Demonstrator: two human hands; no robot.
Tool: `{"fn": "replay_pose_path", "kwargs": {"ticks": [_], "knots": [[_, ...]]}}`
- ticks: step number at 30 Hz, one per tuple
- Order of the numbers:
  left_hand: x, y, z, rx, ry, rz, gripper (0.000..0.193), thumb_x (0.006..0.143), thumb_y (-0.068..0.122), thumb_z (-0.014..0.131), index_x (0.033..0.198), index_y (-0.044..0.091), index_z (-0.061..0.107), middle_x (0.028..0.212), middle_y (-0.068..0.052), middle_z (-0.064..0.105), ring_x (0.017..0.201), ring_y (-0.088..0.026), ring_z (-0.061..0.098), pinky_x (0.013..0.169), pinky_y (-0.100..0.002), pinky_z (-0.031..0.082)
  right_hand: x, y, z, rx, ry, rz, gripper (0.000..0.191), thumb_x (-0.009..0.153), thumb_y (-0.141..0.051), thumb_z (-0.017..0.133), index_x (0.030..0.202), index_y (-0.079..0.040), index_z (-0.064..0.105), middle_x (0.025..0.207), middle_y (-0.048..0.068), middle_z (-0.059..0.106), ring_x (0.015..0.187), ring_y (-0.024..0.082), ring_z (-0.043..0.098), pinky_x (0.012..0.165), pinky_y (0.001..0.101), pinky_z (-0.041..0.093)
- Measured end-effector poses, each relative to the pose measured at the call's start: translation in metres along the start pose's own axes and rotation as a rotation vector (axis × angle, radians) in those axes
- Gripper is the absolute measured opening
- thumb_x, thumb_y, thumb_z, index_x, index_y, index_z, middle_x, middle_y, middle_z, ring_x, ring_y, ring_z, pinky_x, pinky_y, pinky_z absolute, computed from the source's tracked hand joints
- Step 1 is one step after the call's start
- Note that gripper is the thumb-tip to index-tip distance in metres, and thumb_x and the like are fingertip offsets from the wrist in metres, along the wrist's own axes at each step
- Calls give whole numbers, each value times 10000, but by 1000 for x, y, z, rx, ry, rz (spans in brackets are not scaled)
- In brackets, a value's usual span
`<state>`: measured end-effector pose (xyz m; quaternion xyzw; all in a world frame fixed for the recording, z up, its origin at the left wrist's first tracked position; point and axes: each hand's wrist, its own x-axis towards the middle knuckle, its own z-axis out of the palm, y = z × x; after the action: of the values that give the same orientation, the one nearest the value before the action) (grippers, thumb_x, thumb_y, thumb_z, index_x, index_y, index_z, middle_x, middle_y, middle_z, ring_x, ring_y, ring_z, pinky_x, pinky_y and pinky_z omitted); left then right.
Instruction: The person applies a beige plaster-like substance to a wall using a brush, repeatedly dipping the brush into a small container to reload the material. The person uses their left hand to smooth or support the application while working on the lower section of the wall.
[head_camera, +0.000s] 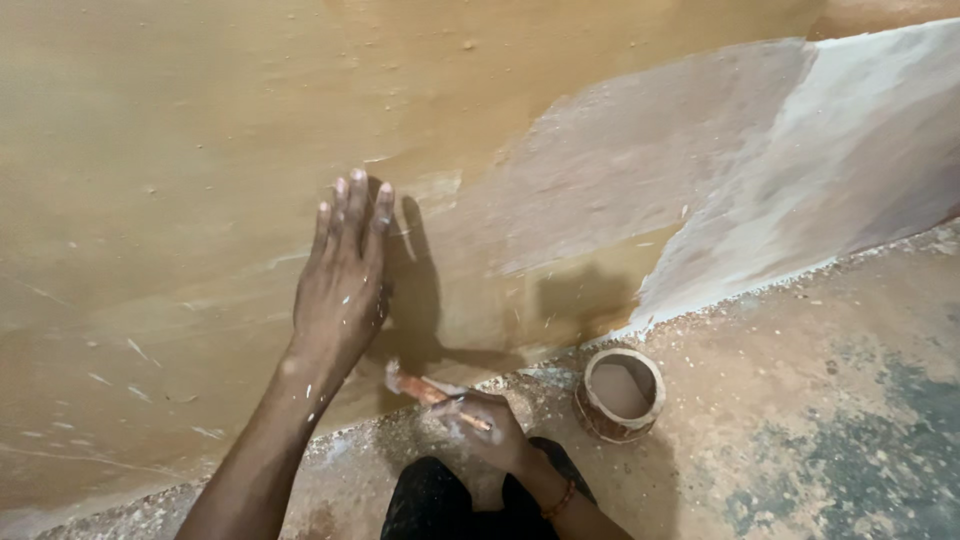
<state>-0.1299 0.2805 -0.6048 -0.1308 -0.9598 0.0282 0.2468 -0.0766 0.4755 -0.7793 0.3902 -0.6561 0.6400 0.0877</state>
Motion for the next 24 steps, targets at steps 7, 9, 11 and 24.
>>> {"fn": "replay_pose_path", "kwargs": {"ticks": [7, 9, 11, 24], "knots": [[-12, -13, 10, 51, 50, -15, 820, 852, -79, 496, 1612, -45, 188, 1676, -279, 193, 1559, -403, 196, 1280, -491, 166, -5, 9, -67, -268, 608, 272, 311, 941, 50, 543, 1196, -4, 711, 1183, 137, 768, 787, 198, 613, 666, 345, 502], [-12, -13, 13, 58, 20, -19, 837, 818, -44, 516, 1594, -31, 203, 1647, -301, 194, 1537, -422, 200, 1260, -499, 175, -15, 9, -91, -405, 800, 37, 328, 965, 50, 522, 1269, 38, 645, 1251, 136, 698, 1119, 185, 662, 939, 312, 534], [-12, -11, 16, 69, 8, -24, 840, 817, -30, 527, 1596, -17, 213, 1638, -315, 189, 1533, -435, 198, 1257, -501, 175, -26, 7, -104, -547, 928, 84, 274, 1025, 17, 541, 1266, 26, 672, 1253, 129, 715, 1125, 191, 674, 980, 317, 530], [-15, 1, 15, 5, -41, -43, 990, 729, -94, 591, 1619, 54, 182, 1652, -329, 82, 1544, -459, 92, 1271, -512, 87, -9, -1, 5, 0, 36, -64, 308, 915, 137, 597, 1134, -41, 721, 1224, 158, 762, 1153, 284, 746, 1044, 428, 554]]}}
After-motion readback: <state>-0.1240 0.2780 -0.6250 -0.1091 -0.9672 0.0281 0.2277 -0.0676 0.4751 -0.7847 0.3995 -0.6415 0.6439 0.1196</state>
